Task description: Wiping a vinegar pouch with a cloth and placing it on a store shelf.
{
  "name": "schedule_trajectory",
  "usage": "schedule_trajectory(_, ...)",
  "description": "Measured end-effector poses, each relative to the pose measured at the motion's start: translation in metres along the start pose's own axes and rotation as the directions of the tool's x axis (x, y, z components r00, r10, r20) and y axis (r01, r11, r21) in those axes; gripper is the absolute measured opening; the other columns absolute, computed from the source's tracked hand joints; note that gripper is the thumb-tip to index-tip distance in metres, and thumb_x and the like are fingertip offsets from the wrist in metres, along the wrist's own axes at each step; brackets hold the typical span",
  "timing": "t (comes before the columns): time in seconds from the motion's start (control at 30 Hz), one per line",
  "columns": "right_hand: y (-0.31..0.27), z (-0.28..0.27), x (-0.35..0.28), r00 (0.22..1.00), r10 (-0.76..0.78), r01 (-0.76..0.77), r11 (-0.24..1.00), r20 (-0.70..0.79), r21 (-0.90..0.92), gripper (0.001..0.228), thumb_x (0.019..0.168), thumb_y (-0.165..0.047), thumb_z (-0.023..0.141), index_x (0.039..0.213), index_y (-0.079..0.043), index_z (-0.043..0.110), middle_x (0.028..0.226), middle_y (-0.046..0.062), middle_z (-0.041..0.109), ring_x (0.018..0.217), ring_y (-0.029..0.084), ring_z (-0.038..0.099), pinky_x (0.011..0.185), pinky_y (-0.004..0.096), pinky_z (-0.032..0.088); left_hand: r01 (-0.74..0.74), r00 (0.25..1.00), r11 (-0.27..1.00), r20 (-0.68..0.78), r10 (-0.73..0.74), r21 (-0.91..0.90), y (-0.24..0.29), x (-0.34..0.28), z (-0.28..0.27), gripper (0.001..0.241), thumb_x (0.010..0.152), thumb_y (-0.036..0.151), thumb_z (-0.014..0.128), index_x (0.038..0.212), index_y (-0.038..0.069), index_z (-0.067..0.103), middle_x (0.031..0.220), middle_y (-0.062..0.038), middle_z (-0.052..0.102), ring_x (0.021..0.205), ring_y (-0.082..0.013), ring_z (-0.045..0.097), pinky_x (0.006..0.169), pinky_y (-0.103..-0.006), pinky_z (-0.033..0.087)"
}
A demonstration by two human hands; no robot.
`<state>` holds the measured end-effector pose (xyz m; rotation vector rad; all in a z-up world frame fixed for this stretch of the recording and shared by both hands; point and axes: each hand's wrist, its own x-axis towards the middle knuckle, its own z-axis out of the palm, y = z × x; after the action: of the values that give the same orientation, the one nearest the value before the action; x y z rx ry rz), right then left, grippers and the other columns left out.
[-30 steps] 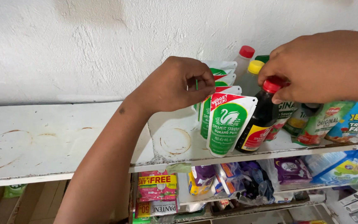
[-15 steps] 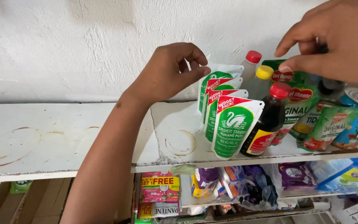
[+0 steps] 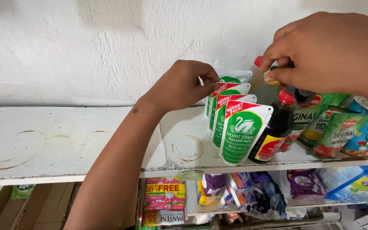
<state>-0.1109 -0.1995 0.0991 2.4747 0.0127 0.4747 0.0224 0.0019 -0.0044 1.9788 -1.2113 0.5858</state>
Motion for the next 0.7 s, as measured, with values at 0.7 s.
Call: schedule_trajectory(0.7,-0.048,-0.021,-0.004,0.934,-0.139,0.147,0.989,0.329,0.000,0.018,0.090,-0.036,0.075,0.107,-0.030,0.077,0.092,-0.003,0.077,0.088,0.018,0.073,0.080,0.038,0.057,-0.040,0.983,0.985,0.170,0.069,-0.170,0.009,-0.006,-0.010,0.016,0.087,0.010,0.076,0.102,0.004,0.076,0.087,-0.002,0.078,0.079,-0.0066,0.070,0.073,-0.0248,0.058)
